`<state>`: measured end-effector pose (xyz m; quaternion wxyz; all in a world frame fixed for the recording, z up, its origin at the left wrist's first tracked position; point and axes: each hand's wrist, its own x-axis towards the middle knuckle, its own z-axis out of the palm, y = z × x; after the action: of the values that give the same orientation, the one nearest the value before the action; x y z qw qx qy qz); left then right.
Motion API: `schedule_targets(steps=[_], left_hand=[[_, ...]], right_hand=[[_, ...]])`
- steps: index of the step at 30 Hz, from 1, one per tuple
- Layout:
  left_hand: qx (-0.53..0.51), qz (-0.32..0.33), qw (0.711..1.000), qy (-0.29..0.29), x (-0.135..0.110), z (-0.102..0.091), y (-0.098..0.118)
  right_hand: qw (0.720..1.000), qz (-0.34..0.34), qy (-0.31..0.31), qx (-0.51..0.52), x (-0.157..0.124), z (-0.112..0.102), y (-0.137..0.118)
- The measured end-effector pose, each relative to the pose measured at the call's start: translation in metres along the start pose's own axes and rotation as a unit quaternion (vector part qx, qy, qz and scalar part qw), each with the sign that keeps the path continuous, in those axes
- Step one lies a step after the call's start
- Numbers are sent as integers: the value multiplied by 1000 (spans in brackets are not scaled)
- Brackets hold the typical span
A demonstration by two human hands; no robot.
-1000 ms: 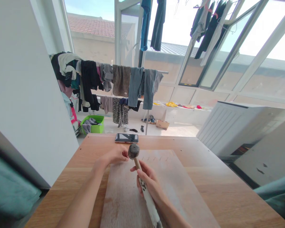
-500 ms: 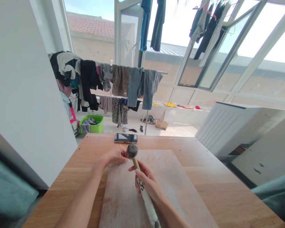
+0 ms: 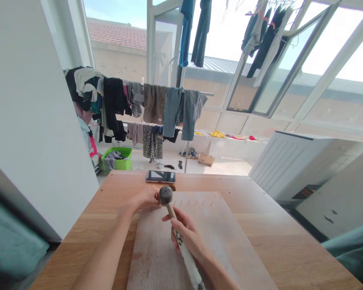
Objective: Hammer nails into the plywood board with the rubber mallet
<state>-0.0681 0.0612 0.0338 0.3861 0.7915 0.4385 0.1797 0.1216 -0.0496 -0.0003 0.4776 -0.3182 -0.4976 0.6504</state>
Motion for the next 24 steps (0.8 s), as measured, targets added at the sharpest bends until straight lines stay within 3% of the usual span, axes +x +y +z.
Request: schedule_targets(steps=[24], left_hand=[[-13,-22,999,-28,3,1,-16]], right_hand=[[999,-17,47,-10,-2,-2,-9]])
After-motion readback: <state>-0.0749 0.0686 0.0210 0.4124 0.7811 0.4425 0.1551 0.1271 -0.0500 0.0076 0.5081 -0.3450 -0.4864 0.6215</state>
